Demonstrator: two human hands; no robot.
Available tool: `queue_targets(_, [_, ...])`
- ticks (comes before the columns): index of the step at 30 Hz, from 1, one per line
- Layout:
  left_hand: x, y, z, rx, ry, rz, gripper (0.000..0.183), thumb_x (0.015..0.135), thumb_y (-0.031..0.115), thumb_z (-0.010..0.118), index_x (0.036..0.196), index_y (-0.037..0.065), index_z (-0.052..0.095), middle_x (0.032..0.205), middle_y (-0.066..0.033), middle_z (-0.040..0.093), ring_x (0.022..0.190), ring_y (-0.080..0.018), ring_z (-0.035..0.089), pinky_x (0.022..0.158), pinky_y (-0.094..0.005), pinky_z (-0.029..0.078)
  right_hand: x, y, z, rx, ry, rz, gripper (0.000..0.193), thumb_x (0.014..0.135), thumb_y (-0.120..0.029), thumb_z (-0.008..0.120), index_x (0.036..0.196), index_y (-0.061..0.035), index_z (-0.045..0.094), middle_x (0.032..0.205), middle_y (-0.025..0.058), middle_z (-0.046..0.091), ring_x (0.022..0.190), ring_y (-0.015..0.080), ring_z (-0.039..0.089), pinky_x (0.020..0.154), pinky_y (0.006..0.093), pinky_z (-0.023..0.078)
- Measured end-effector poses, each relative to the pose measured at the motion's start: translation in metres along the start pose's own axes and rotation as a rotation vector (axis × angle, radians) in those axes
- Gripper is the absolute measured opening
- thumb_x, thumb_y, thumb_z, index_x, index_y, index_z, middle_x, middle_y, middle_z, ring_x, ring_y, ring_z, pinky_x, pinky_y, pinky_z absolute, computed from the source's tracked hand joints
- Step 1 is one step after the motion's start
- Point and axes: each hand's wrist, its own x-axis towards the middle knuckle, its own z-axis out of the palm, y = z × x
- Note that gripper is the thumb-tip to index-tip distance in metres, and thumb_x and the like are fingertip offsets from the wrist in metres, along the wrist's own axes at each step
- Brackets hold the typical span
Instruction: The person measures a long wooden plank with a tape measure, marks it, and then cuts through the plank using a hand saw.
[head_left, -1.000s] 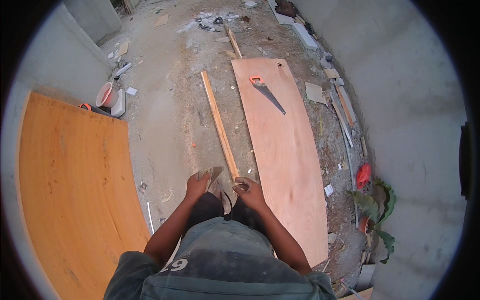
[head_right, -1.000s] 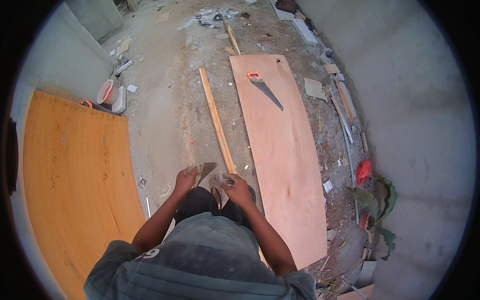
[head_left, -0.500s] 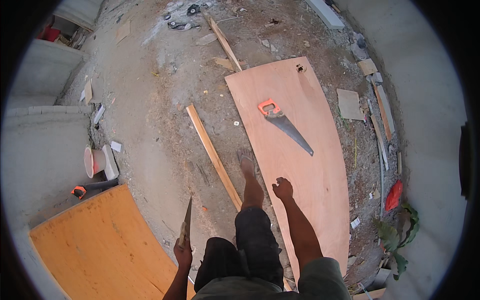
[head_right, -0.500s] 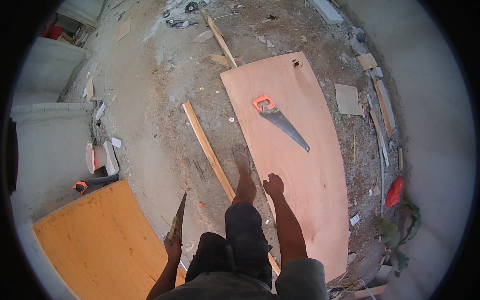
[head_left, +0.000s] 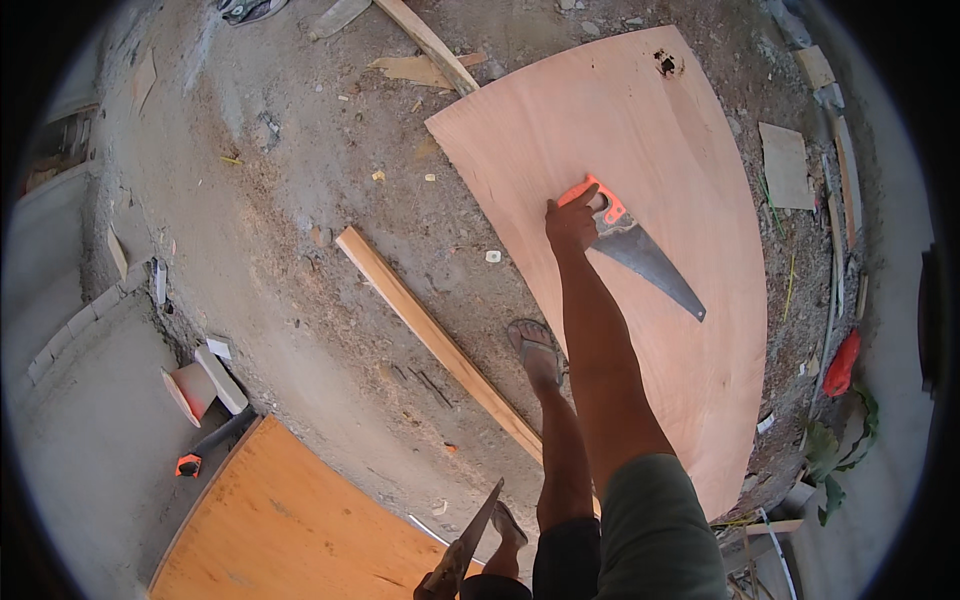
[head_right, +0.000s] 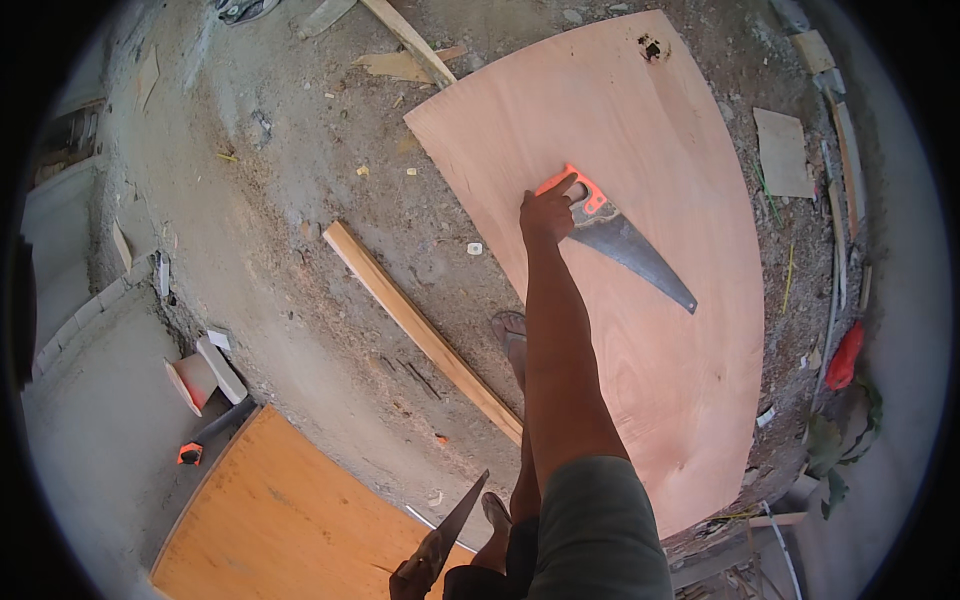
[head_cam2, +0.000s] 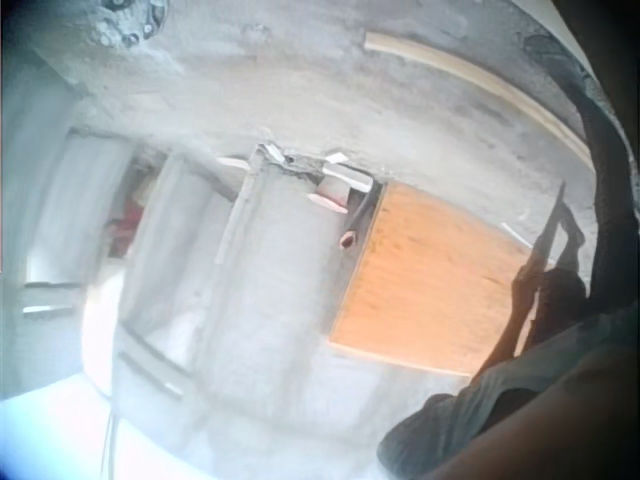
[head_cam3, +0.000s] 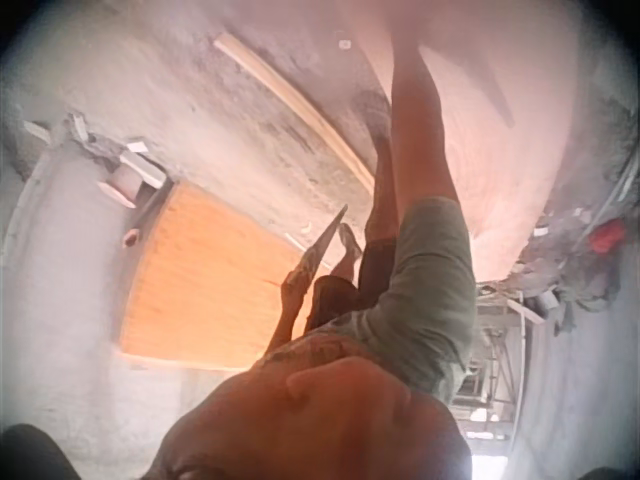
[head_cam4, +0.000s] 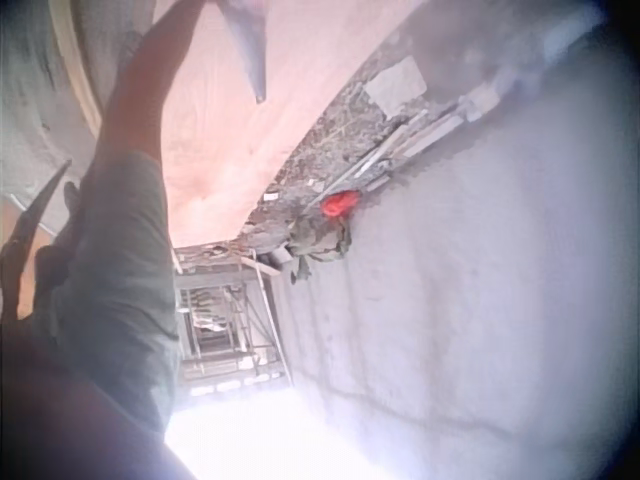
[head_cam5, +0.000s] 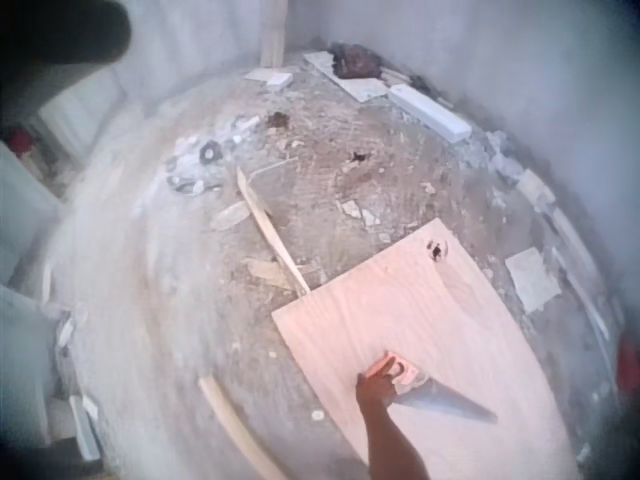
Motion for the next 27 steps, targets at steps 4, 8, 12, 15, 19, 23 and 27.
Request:
queue_targets(4, [-0.007,0.027,-0.029,0.101,-0.058,-0.016,0.037,0.103,0.04,0.061,0.116,0.007,0.073,0.081,-0.0093,0.067,0.066,-0.0162,0.063,0.058,-0.0333,0.05,-0.052,0.027,-0.011,-0.181,-0.035,-0.091,0.091,0.084,-0.036,0.069,0.154,0.0036,0.026,0.111,0.015,0.07,0.092,0.0283,0.075,0.075,0.0424,0.061])
queue_targets(8, [-0.009,0.044,-0.052,-0.236,-0.011,-0.102,0.029,0.099,0.03,0.067,0.094,0.001,0.068,0.067,-0.0001,0.059,0.059,-0.0075,0.057,0.053,-0.0264,0.044,-0.138,0.097,-0.081,-0.447,-0.394,-0.317,0.049,0.077,-0.032,0.073,0.119,-0.0073,0.069,0.107,0.011,0.075,0.1,0.0251,0.074,0.078,0.0393,0.058])
queue_targets(12, [0.001,0.031,-0.085,-0.168,0.025,0.294,0.033,0.099,0.031,0.066,0.093,-0.001,0.065,0.065,-0.0029,0.058,0.058,-0.0103,0.056,0.053,-0.0296,0.045,-0.275,0.199,-0.157,-0.823,-0.438,-0.602,0.03,0.077,-0.033,0.075,0.101,-0.0151,0.078,0.102,0.004,0.076,0.101,0.0205,0.072,0.073,0.0398,0.05])
queue_targets(15, [0.002,0.024,-0.112,-0.076,-0.039,0.329,0.035,0.099,0.032,0.067,0.083,0.002,0.059,0.061,-0.0023,0.054,0.053,-0.0117,0.054,0.05,-0.0315,0.043,-0.396,0.294,-0.213,-0.504,-0.256,-0.538,0.027,0.08,-0.031,0.071,0.099,-0.0127,0.077,0.098,0.0084,0.077,0.094,0.0225,0.074,0.073,0.0403,0.049])
queue_targets(19, [0.017,0.0,-0.134,0.111,-0.117,0.63,0.027,0.097,0.023,0.065,0.081,0.003,0.057,0.061,-0.0013,0.053,0.052,-0.0114,0.053,0.05,-0.0313,0.043,-0.552,0.414,-0.257,-0.151,-0.227,-0.1,0.036,0.081,-0.032,0.068,0.106,-0.0071,0.075,0.104,0.0173,0.075,0.098,0.0282,0.073,0.079,0.0437,0.054])
queue_targets(23, [0.033,-0.021,-0.149,0.001,-0.259,0.88,0.018,0.095,0.017,0.063,0.09,0.0,0.068,0.067,-0.005,0.064,0.061,-0.0174,0.062,0.056,-0.0353,0.049,-0.689,0.514,-0.27,0.163,0.038,0.313,0.041,0.084,-0.039,0.067,0.107,-0.0058,0.074,0.109,0.0174,0.074,0.103,0.0305,0.072,0.088,0.0444,0.055])
queue_targets(27, [0.022,-0.007,-0.149,0.757,-0.303,0.872,0.029,0.094,0.025,0.059,0.104,0.002,0.073,0.084,-0.0113,0.07,0.079,-0.0231,0.069,0.072,-0.0397,0.054,-0.841,0.598,-0.224,0.459,0.134,0.744,0.047,0.085,-0.04,0.068,0.115,-0.0036,0.07,0.115,0.0181,0.072,0.106,0.032,0.072,0.091,0.044,0.056])
